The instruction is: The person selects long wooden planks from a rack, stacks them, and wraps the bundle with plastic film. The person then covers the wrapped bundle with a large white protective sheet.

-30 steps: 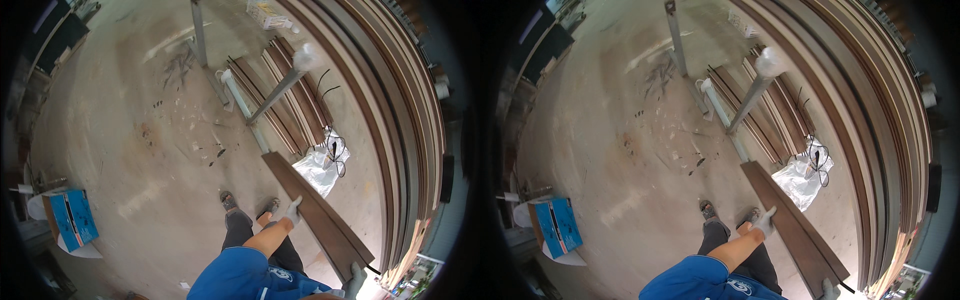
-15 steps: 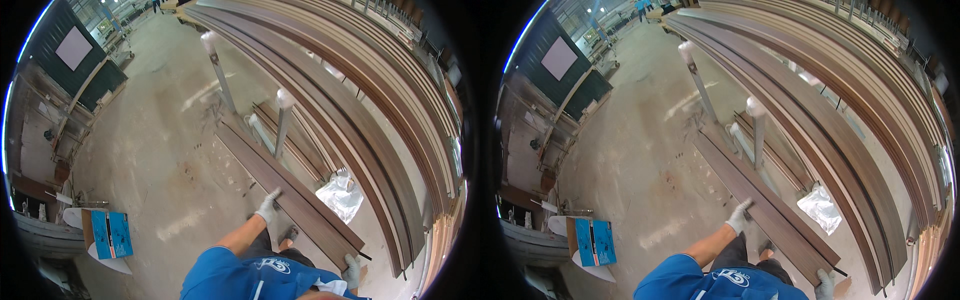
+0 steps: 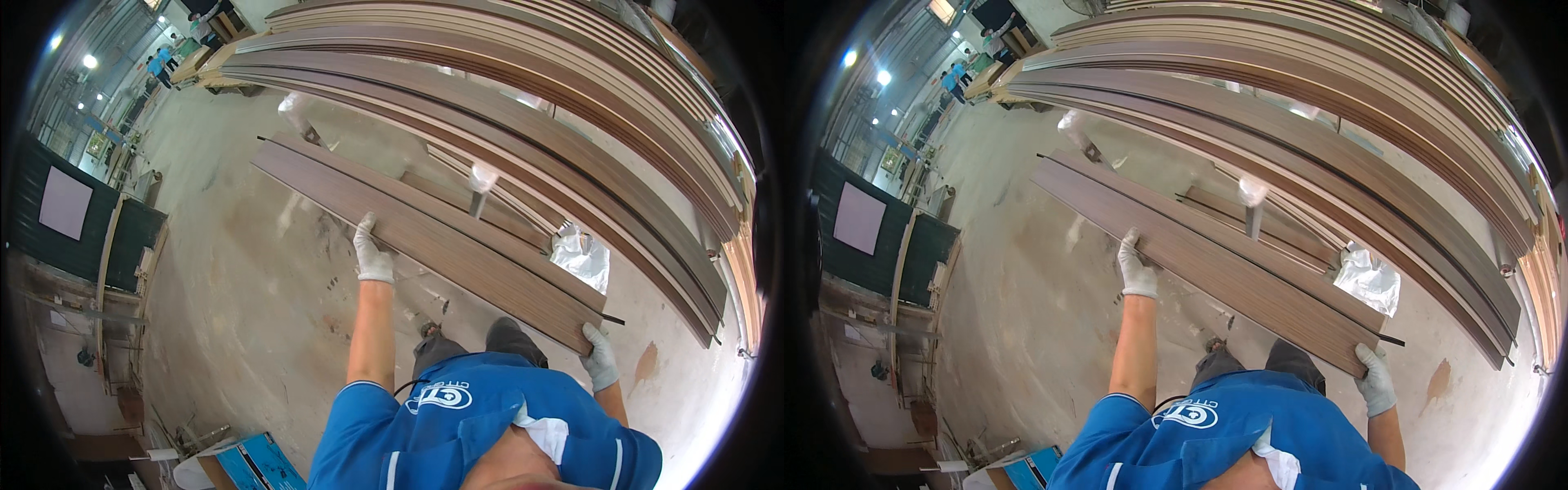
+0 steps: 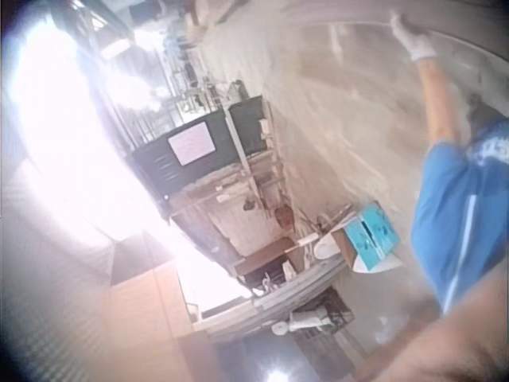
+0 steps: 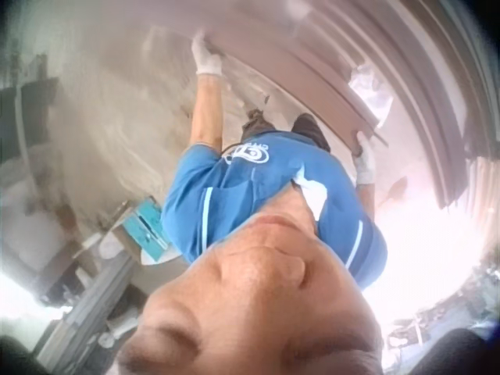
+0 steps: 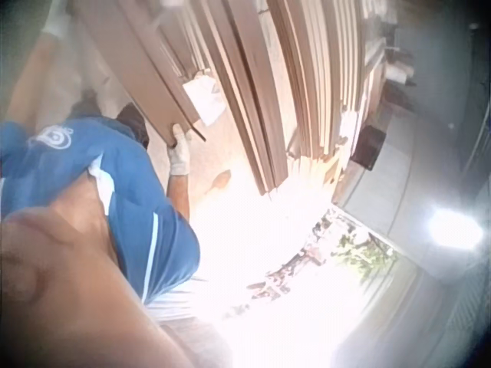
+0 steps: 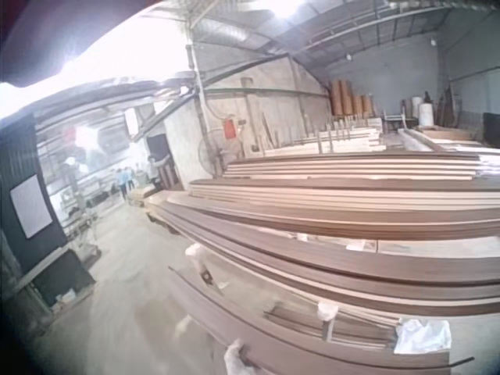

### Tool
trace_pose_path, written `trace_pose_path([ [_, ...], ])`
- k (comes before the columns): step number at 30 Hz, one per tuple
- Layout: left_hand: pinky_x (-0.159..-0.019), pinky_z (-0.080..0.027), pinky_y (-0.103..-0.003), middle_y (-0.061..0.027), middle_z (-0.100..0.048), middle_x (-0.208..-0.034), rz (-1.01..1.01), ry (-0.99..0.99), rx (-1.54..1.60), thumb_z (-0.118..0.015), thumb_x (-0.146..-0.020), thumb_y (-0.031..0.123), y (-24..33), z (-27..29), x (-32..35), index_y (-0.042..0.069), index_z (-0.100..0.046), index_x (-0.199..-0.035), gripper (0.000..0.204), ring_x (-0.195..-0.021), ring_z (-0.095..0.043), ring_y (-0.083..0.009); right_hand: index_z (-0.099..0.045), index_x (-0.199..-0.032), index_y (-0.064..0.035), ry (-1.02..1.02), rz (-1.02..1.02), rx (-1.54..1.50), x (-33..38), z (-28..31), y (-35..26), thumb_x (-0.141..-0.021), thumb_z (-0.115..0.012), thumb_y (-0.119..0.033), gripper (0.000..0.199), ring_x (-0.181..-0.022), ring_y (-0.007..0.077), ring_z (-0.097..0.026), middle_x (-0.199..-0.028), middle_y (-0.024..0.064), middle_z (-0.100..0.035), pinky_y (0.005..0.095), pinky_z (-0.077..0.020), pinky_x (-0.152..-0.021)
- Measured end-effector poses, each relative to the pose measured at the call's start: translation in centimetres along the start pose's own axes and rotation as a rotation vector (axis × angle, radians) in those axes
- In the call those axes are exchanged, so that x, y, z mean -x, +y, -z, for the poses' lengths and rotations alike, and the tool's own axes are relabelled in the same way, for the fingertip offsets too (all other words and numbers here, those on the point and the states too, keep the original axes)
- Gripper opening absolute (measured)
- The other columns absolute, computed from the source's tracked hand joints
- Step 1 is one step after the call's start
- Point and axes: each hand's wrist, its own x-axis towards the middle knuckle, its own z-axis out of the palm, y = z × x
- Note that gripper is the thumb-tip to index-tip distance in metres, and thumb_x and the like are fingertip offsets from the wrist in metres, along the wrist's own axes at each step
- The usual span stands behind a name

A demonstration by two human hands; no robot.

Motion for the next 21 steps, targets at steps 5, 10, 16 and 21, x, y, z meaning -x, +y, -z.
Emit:
trace_pose_path([
  [5, -0.095, -0.054, -0.048, -0.0051, -0.067, -0.116, -0.026, -0.073, 0.078, -0.077, -0.080, 0.028, 4.6, -2.6, -2.0, 0.011, -0.064, -0.116, 0.042, -0.109, -0.063, -0.0282, -0.062, -0.130, -0.0019, -0.190, 0.012, -0.105, -2.0, -0.1, -1.3, -0.093, -0.077, -0.028, 0.048, -0.115, 0.0178, -0.065, -0.127, 0.0073, -0.067, 0.0388, -0.0544, -0.096],
  [10, -0.093, -0.056, -0.048, -0.0052, -0.065, -0.121, -0.067, -0.161, 0.147, -0.080, -0.075, 0.027, 8.6, -4.4, -4.0, 0.013, -0.061, -0.126, 0.056, -0.113, -0.063, -0.0285, -0.072, -0.107, -0.0029, 0.504, 0.246, 1.079, -5.0, -6.1, -15.5, -0.100, -0.065, -0.031, 0.030, -0.090, 0.0181, -0.067, -0.098, 0.0111, -0.072, 0.0351, -0.0538, -0.082],
  [16, -0.095, -0.057, -0.049, -0.0079, -0.064, -0.123, -0.062, -0.206, 0.142, -0.080, -0.076, 0.028, 12.0, -5.2, -6.1, 0.010, -0.057, -0.131, 0.062, -0.117, -0.062, -0.0292, -0.051, -0.150, -0.0167, 0.157, 1.317, 1.733, -15.2, -32.0, -18.7, -0.065, -0.091, -0.025, 0.094, -0.139, 0.0394, -0.048, -0.147, 0.0202, -0.053, 0.0493, -0.0418, -0.113],
  [21, -0.096, -0.057, -0.049, -0.0079, -0.063, -0.122, 0.045, -0.257, 0.179, -0.080, -0.075, 0.025, 16.3, -3.9, -10.4, 0.009, -0.058, -0.129, 0.060, -0.115, -0.063, -0.0296, -0.045, -0.153, -0.0301, -0.023, 1.170, 2.239, -25.8, -47.3, -11.9, -0.076, -0.082, -0.037, 0.086, -0.133, 0.0525, -0.047, -0.155, 0.0236, -0.041, 0.0656, -0.0365, -0.112],
])
